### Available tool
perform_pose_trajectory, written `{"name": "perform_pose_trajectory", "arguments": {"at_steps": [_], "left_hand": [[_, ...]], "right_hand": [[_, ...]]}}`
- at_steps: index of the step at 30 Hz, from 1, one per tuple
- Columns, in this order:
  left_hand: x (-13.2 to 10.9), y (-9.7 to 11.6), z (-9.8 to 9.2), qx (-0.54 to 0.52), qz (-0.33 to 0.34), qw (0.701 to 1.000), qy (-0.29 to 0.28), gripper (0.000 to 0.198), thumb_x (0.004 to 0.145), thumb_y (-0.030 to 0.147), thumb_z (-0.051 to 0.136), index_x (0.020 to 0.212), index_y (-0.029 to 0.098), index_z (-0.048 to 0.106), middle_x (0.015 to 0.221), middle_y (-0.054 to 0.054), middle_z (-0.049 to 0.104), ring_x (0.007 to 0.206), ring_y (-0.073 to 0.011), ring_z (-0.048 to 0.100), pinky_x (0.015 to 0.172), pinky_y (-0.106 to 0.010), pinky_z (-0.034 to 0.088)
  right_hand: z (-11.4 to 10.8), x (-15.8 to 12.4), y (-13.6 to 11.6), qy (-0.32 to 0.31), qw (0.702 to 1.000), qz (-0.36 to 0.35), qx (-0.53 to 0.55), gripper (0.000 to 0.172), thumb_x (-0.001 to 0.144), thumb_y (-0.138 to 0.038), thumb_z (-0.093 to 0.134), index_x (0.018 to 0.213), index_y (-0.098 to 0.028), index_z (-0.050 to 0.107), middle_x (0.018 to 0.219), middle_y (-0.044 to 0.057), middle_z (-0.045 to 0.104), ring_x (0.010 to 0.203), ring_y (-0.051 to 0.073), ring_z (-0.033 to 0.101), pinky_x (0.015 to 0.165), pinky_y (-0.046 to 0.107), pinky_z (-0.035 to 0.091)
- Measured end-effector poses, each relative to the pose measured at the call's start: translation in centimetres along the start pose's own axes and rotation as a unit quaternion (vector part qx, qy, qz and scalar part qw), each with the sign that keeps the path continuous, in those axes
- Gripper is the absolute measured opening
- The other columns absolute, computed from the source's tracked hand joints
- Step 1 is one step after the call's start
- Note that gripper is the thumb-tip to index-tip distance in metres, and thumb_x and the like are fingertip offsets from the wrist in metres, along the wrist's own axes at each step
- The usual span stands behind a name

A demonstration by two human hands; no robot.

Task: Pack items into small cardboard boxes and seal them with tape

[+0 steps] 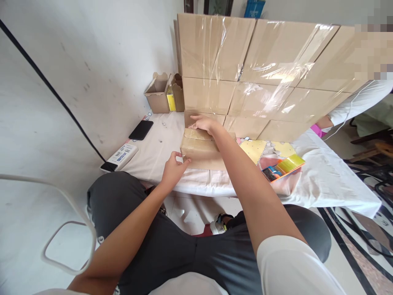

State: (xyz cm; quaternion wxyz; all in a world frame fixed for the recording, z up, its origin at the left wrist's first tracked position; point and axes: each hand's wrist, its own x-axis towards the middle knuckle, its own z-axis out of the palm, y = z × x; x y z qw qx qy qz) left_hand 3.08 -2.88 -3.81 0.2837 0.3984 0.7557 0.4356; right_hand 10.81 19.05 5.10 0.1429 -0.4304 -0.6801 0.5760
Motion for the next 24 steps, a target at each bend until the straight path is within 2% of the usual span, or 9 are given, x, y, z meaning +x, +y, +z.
{"name": "perform_pose_trajectory", "arguments": {"at_steps": [4, 6, 7, 9, 12, 15, 18, 21, 24], "left_hand": [[-0.1, 0.0, -0.1, 0.0, 0.002, 1.0, -0.006, 0.032, 0.083, 0.047, 0.066, 0.098, 0.027, 0.046, 0.054, 0.009, 0.051, 0.054, -0.0176, 0.05, 0.058, -0.027, 0.028], [-0.1, 0.1, -0.1, 0.001, 0.003, 1.0, -0.008, 0.032, 0.083, 0.047, 0.066, 0.098, 0.028, 0.045, 0.054, 0.009, 0.051, 0.055, -0.0177, 0.05, 0.058, -0.027, 0.028], [-0.2, 0.1, -0.1, 0.003, 0.003, 1.0, -0.009, 0.033, 0.083, 0.047, 0.066, 0.097, 0.028, 0.044, 0.055, 0.009, 0.052, 0.055, -0.0177, 0.05, 0.058, -0.027, 0.028], [-0.2, 0.1, -0.1, 0.006, 0.004, 1.0, -0.007, 0.033, 0.083, 0.047, 0.066, 0.097, 0.028, 0.044, 0.057, 0.008, 0.053, 0.055, -0.0177, 0.05, 0.058, -0.027, 0.028], [-0.3, 0.2, -0.1, 0.01, 0.005, 1.0, -0.007, 0.032, 0.084, 0.047, 0.066, 0.098, 0.028, 0.044, 0.059, 0.007, 0.055, 0.056, -0.0179, 0.052, 0.059, -0.027, 0.028], [-0.4, 0.2, -0.1, 0.012, 0.006, 1.0, -0.015, 0.031, 0.085, 0.046, 0.065, 0.099, 0.028, 0.044, 0.057, 0.008, 0.053, 0.057, -0.0185, 0.053, 0.059, -0.027, 0.028], [-0.5, 0.3, -0.1, 0.007, 0.002, 1.0, -0.022, 0.029, 0.085, 0.045, 0.064, 0.098, 0.028, 0.044, 0.053, 0.009, 0.05, 0.055, -0.0182, 0.051, 0.058, -0.027, 0.027], [-0.6, 0.4, 0.0, 0.001, -0.006, 1.0, -0.026, 0.028, 0.085, 0.043, 0.065, 0.097, 0.028, 0.045, 0.051, 0.01, 0.047, 0.053, -0.0176, 0.05, 0.057, -0.027, 0.027], [-0.6, 0.4, 0.1, -0.001, -0.007, 1.0, -0.027, 0.028, 0.085, 0.044, 0.064, 0.097, 0.028, 0.045, 0.049, 0.011, 0.044, 0.05, -0.0168, 0.048, 0.056, -0.027, 0.026]], "right_hand": [[-0.1, 0.6, 0.3, 0.03, 0.994, -0.018, -0.101, 0.099, 0.073, -0.011, 0.082, 0.16, -0.021, 0.038, 0.129, 0.015, 0.072, 0.112, 0.029, 0.071, 0.095, 0.042, 0.056], [0.1, 1.0, 0.6, 0.069, 0.981, -0.044, -0.178, 0.096, 0.071, -0.012, 0.083, 0.158, -0.02, 0.041, 0.134, 0.016, 0.069, 0.112, 0.029, 0.069, 0.096, 0.04, 0.055], [0.3, 1.1, 0.8, 0.083, 0.973, -0.057, -0.205, 0.088, 0.073, -0.013, 0.082, 0.154, -0.02, 0.047, 0.135, 0.016, 0.068, 0.111, 0.027, 0.069, 0.095, 0.038, 0.055], [0.6, 1.2, 1.0, 0.096, 0.963, -0.081, -0.239, 0.059, 0.077, -0.015, 0.078, 0.135, -0.018, 0.065, 0.127, 0.014, 0.071, 0.104, 0.024, 0.07, 0.091, 0.033, 0.054], [0.9, 0.7, 0.8, 0.115, 0.951, -0.105, -0.269, 0.011, 0.085, -0.022, 0.071, 0.093, -0.015, 0.075, 0.095, 0.009, 0.075, 0.089, 0.021, 0.067, 0.086, 0.032, 0.051], [0.6, -0.5, 0.4, 0.1, 0.933, -0.184, -0.291, 0.024, 0.095, -0.031, 0.059, 0.081, -0.016, 0.07, 0.079, 0.005, 0.07, 0.078, 0.019, 0.061, 0.081, 0.032, 0.048], [0.1, -2.1, 0.2, 0.056, 0.923, -0.264, -0.275, 0.028, 0.098, -0.034, 0.051, 0.087, -0.017, 0.071, 0.088, 0.006, 0.072, 0.082, 0.019, 0.062, 0.083, 0.032, 0.047], [0.0, -3.5, 0.5, -0.005, 0.93, -0.238, -0.279, 0.026, 0.095, -0.037, 0.055, 0.094, -0.019, 0.073, 0.097, 0.006, 0.074, 0.088, 0.02, 0.064, 0.082, 0.031, 0.047], [0.6, -4.3, 0.7, -0.019, 0.922, -0.201, -0.331, 0.03, 0.094, -0.045, 0.058, 0.088, -0.02, 0.073, 0.087, 0.004, 0.073, 0.083, 0.02, 0.062, 0.074, 0.03, 0.044]]}}
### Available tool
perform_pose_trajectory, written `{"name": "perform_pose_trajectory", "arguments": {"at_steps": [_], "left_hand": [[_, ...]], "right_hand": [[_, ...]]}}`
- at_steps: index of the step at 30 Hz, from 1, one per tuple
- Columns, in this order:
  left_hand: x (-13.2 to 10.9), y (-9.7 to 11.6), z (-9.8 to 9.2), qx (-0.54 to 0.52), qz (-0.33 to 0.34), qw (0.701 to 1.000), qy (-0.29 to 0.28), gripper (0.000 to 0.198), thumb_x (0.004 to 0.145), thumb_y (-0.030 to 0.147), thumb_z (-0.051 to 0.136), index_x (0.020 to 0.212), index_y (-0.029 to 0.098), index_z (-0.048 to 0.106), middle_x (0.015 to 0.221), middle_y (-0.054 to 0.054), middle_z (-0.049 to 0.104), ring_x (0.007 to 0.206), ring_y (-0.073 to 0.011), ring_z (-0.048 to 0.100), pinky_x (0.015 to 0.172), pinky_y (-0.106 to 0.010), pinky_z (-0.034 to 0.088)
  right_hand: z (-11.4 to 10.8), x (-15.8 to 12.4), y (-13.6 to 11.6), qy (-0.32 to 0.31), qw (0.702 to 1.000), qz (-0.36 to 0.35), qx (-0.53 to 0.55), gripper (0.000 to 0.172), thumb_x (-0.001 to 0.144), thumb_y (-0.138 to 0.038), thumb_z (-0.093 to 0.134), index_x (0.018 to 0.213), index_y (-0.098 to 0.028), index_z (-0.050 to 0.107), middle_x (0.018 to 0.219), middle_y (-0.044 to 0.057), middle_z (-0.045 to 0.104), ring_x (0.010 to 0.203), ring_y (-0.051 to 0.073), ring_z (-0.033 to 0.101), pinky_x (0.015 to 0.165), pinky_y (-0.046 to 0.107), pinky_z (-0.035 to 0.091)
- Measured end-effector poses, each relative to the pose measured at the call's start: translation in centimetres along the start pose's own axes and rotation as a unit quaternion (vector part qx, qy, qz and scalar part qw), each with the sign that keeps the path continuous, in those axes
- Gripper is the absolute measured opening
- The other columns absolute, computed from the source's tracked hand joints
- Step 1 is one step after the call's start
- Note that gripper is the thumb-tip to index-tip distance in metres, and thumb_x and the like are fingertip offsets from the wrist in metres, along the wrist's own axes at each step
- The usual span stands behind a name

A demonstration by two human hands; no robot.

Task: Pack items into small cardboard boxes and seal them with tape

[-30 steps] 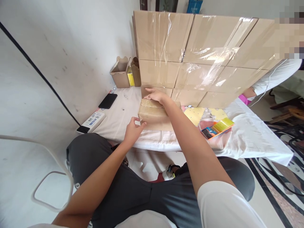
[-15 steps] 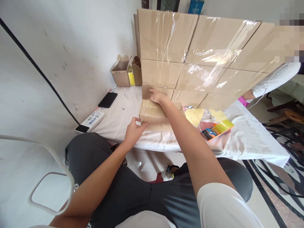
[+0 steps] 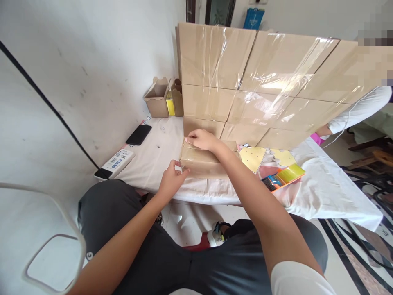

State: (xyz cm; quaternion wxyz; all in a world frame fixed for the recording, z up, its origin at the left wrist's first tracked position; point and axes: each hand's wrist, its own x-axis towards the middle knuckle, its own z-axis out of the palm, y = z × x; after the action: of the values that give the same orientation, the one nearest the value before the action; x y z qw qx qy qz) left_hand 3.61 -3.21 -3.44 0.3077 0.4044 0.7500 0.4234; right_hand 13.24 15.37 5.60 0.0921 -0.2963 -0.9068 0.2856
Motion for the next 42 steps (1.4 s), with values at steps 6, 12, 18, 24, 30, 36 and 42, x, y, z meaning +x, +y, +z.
{"name": "perform_pose_trajectory", "arguments": {"at_steps": [6, 12, 18, 24, 30, 36, 42], "left_hand": [[0.2, -0.4, 0.1, 0.02, 0.013, 1.0, 0.005, 0.027, 0.086, 0.049, 0.063, 0.094, 0.027, 0.049, 0.047, 0.012, 0.04, 0.049, -0.0156, 0.046, 0.056, -0.027, 0.026], [0.2, -0.9, 0.5, 0.041, 0.027, 0.999, -0.005, 0.027, 0.089, 0.051, 0.06, 0.1, 0.026, 0.057, 0.05, 0.01, 0.044, 0.053, -0.016, 0.05, 0.059, -0.027, 0.033], [0.3, -1.2, 0.0, 0.002, 0.151, 0.987, 0.054, 0.056, 0.09, 0.053, 0.059, 0.136, 0.021, 0.054, 0.131, -0.013, 0.067, 0.113, -0.0257, 0.066, 0.083, -0.034, 0.052], [2.0, -1.4, -0.1, -0.011, 0.158, 0.982, 0.099, 0.044, 0.092, 0.056, 0.051, 0.124, 0.031, 0.068, 0.129, 0.001, 0.073, 0.126, -0.0313, 0.064, 0.112, -0.051, 0.05], [3.1, -2.8, 0.2, -0.022, 0.165, 0.983, 0.083, 0.031, 0.092, 0.063, 0.051, 0.095, 0.039, 0.069, 0.103, 0.016, 0.077, 0.107, -0.029, 0.071, 0.109, -0.06, 0.053], [3.8, -4.8, 2.6, -0.074, 0.139, 0.988, 0.01, 0.063, 0.09, 0.072, 0.049, 0.128, 0.024, 0.064, 0.124, -0.007, 0.074, 0.1, -0.0293, 0.074, 0.09, -0.049, 0.062], [3.1, -6.5, 3.9, 0.035, 0.193, 0.978, -0.076, 0.062, 0.092, 0.069, 0.046, 0.127, 0.022, 0.067, 0.126, -0.009, 0.073, 0.117, -0.0299, 0.068, 0.102, -0.046, 0.055]], "right_hand": [[-1.6, 0.0, -1.7, 0.008, 0.988, 0.103, -0.111, 0.046, 0.09, -0.057, 0.063, 0.064, -0.019, 0.066, 0.064, 0.007, 0.064, 0.067, 0.022, 0.061, 0.063, 0.034, 0.041], [-7.4, -9.3, 4.5, 0.074, 0.98, 0.172, -0.073, 0.047, 0.077, -0.054, 0.077, 0.112, -0.022, 0.076, 0.122, 0.016, 0.073, 0.112, 0.039, 0.068, 0.097, 0.052, 0.051], [-4.5, -19.6, 9.0, 0.079, 0.971, 0.098, 0.202, 0.098, 0.076, -0.058, 0.077, 0.161, -0.037, 0.033, 0.167, 0.006, 0.035, 0.151, 0.034, 0.039, 0.119, 0.052, 0.041], [2.6, -18.5, 10.5, 0.163, 0.966, -0.011, 0.2, 0.137, 0.065, -0.053, 0.09, 0.167, -0.033, 0.001, 0.175, 0.007, 0.005, 0.162, 0.028, 0.007, 0.13, 0.041, 0.019], [5.5, -19.3, 12.0, 0.179, 0.958, 0.026, 0.222, 0.152, 0.052, -0.052, 0.096, 0.166, -0.035, -0.002, 0.17, 0.012, 0.017, 0.158, 0.033, 0.02, 0.128, 0.044, 0.022], [0.1, -23.6, 11.3, 0.338, 0.886, 0.039, 0.314, 0.127, 0.055, -0.056, 0.092, 0.161, -0.031, 0.026, 0.15, 0.014, 0.051, 0.129, 0.034, 0.058, 0.104, 0.044, 0.053], [-8.5, -35.7, 16.7, 0.76, 0.642, 0.007, 0.106, 0.101, 0.071, -0.066, 0.075, 0.154, -0.029, 0.031, 0.142, 0.013, 0.055, 0.13, 0.035, 0.057, 0.108, 0.054, 0.049]]}}
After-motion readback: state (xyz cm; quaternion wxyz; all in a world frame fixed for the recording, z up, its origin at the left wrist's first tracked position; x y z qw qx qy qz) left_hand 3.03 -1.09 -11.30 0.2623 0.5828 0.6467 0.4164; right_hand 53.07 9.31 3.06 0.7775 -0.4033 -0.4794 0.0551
